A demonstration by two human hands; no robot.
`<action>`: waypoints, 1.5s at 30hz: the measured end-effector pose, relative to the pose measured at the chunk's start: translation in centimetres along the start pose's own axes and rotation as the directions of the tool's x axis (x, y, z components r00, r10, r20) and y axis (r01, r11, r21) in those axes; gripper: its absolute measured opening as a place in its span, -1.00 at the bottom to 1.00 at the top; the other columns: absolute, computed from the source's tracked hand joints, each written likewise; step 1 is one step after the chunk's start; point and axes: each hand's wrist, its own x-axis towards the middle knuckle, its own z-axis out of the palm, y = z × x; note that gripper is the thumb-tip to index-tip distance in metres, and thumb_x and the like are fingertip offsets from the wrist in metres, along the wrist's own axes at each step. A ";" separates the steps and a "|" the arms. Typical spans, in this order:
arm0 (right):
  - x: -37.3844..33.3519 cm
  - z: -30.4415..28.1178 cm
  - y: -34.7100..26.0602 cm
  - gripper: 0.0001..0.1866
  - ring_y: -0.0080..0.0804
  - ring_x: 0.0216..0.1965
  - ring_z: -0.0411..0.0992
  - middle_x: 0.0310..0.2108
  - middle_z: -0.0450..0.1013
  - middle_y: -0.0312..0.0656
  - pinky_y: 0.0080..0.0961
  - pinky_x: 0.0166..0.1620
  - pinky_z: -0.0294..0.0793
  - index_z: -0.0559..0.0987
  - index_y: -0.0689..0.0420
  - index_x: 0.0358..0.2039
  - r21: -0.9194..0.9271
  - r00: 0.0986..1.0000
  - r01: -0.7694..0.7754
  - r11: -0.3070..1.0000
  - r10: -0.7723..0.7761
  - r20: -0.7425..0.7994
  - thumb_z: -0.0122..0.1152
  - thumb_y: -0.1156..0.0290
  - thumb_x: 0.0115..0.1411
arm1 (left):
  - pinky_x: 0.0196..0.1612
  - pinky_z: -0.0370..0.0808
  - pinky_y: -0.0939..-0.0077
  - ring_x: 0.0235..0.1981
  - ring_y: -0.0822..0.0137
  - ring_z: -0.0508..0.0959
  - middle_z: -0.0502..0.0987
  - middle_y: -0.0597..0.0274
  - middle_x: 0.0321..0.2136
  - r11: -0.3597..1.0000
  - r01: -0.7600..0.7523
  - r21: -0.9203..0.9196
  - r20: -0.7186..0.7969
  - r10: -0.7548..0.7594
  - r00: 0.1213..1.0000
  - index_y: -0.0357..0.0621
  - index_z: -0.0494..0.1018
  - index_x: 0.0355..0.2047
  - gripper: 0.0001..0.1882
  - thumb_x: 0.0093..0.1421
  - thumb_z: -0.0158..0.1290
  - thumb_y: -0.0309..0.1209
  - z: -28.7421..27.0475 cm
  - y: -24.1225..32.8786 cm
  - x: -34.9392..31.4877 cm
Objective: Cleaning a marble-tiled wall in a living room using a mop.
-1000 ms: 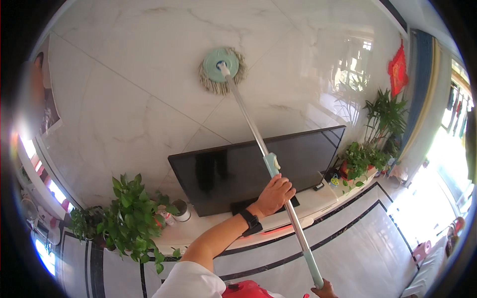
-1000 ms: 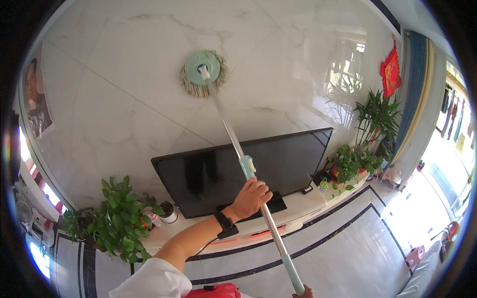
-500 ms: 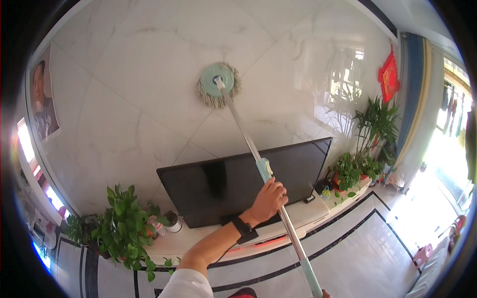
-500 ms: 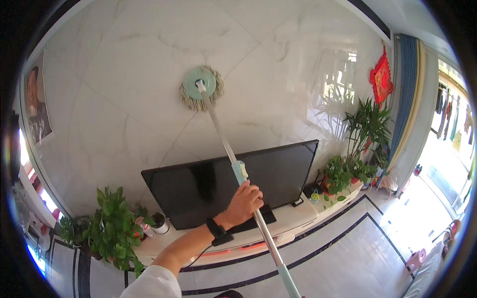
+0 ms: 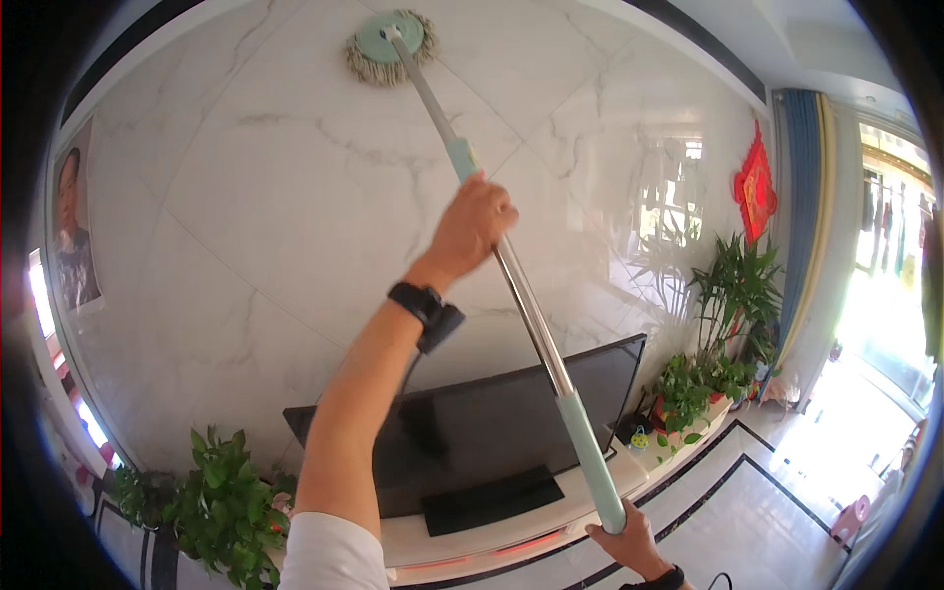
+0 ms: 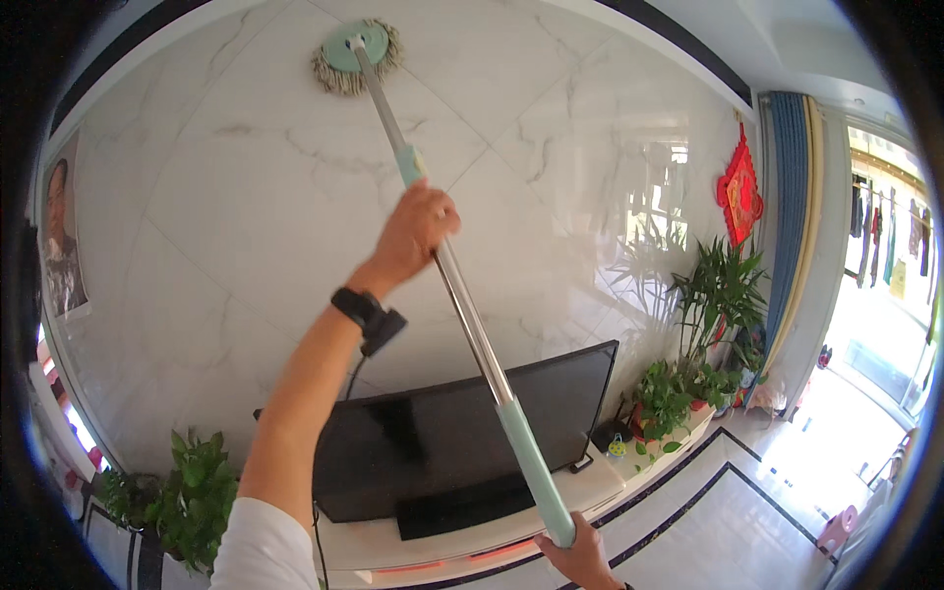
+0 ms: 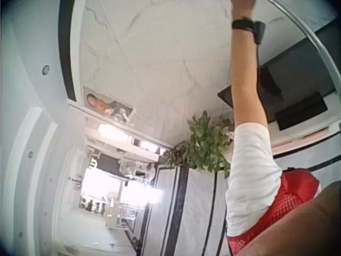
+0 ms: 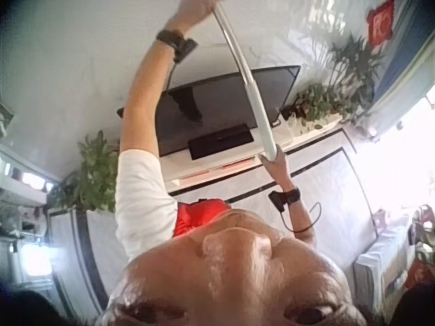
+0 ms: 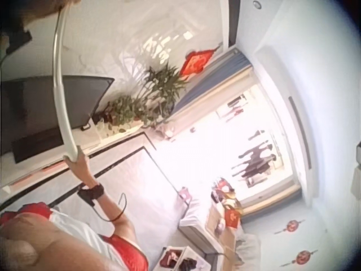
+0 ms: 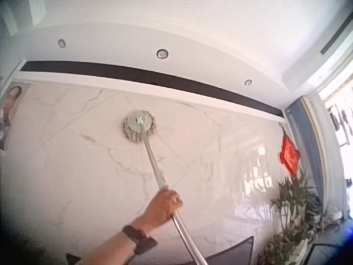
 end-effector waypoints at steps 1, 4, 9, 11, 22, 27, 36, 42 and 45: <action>1.6 -0.3 -1.0 -0.51 -0.37 -0.48 0.39 -0.52 0.43 -0.09 -0.43 -0.35 0.42 0.45 0.28 -0.25 -0.036 1.000 -0.011 0.999 0.012 0.025 0.41 0.26 -0.12 | 0.16 0.19 0.13 -0.27 0.19 0.41 0.34 0.23 -0.50 1.000 -0.011 0.009 -0.013 0.012 1.000 -0.10 0.34 -0.58 -0.96 -0.09 -0.04 -0.52 0.0 -1.8 1.0; 4.7 -1.7 -4.2 -0.50 -0.33 -0.48 0.41 -0.50 0.44 -0.08 -0.42 -0.35 0.41 0.44 0.27 -0.24 0.006 0.999 0.031 0.999 -0.032 0.014 0.41 0.22 -0.10 | 0.15 0.19 0.15 -0.29 0.19 0.41 0.35 0.24 -0.50 1.000 -0.011 0.023 -0.017 0.012 1.000 -0.09 0.33 -0.58 -0.90 -0.13 -0.01 -0.58 -1.0 -5.6 4.0; 7.1 -3.6 -6.0 -0.54 -0.45 -0.52 0.35 -0.51 0.40 -0.15 -0.49 -0.42 0.35 0.43 0.26 -0.22 0.102 0.966 0.247 0.964 -0.237 -0.105 0.34 0.21 -0.01 | 0.17 0.19 0.21 -0.29 0.19 0.41 0.36 0.26 -0.50 0.996 0.006 0.088 -0.027 -0.004 1.000 -0.09 0.33 -0.56 -0.82 -0.16 0.06 -0.63 -1.9 -8.7 7.4; 8.2 -3.3 -4.5 -0.56 -0.45 -0.53 0.34 -0.53 0.39 -0.17 -0.50 -0.43 0.34 0.42 0.25 -0.22 0.169 0.977 0.208 0.963 -0.198 -0.074 0.31 0.21 0.02 | 0.18 0.17 0.17 -0.30 0.21 0.42 0.36 0.29 -0.49 0.995 0.009 0.100 -0.033 -0.005 0.999 -0.09 0.31 -0.54 -0.79 -0.18 0.06 -0.64 -1.2 -9.0 7.5; 3.3 -3.3 8.1 -0.54 -0.21 -0.58 0.36 -0.60 0.38 -0.03 -0.31 -0.47 0.36 0.36 0.27 -0.30 0.082 0.984 0.153 0.985 -0.160 0.079 0.37 0.25 -0.06 | 0.14 0.17 0.16 -0.25 0.24 0.39 0.34 0.26 -0.47 0.997 0.076 -0.007 0.074 -0.076 0.994 -0.05 0.39 -0.50 -0.92 -0.01 -0.10 -0.40 4.9 3.6 -1.0; -2.2 -7.0 18.1 -0.54 -0.25 -0.56 0.40 -0.61 0.40 -0.08 -0.31 -0.45 0.39 0.42 0.26 -0.37 -0.148 0.981 -0.097 0.984 0.119 0.153 0.42 0.21 -0.12 | 0.13 0.16 0.12 -0.19 0.26 0.37 0.33 0.27 -0.41 0.986 0.169 0.002 0.288 -0.162 0.944 -0.07 0.37 -0.44 -0.91 -0.02 -0.03 -0.45 8.5 15.4 -5.8; -14.0 -14.8 32.3 -0.28 0.11 -0.17 0.39 -0.23 0.42 0.24 -0.15 -0.17 0.41 0.34 0.34 -0.02 -0.275 0.916 -0.286 0.918 0.346 0.202 0.39 0.14 -0.09 | 0.15 0.12 0.11 -0.12 0.28 0.36 0.32 0.29 -0.37 0.922 0.352 -0.160 0.376 -0.273 0.885 -0.01 0.40 -0.42 -0.88 -0.03 0.04 -0.43 12.0 31.5 -10.2; -20.1 -21.4 32.7 -0.35 0.14 -0.27 0.42 -0.33 0.44 0.22 -0.14 -0.27 0.42 0.36 0.31 -0.05 -0.386 0.922 -0.308 0.870 0.373 0.105 0.36 0.20 -0.08 | 0.17 0.12 0.11 -0.10 0.33 0.34 0.33 0.32 -0.35 0.849 0.470 -0.241 0.523 -0.295 0.800 -0.02 0.42 -0.44 -0.88 -0.06 0.03 -0.45 12.8 39.9 -11.9; -20.3 -23.3 31.2 -0.48 0.11 -0.41 0.42 -0.44 0.44 0.19 -0.16 -0.40 0.39 0.38 0.30 -0.16 -0.327 0.929 -0.309 0.893 0.358 0.099 0.35 0.28 -0.06 | 0.18 0.07 0.01 -0.06 0.27 0.31 0.33 0.33 -0.31 0.754 0.537 -0.377 0.505 -0.319 0.802 -0.03 0.43 -0.47 -0.76 -0.24 0.11 -0.53 13.1 40.7 -10.6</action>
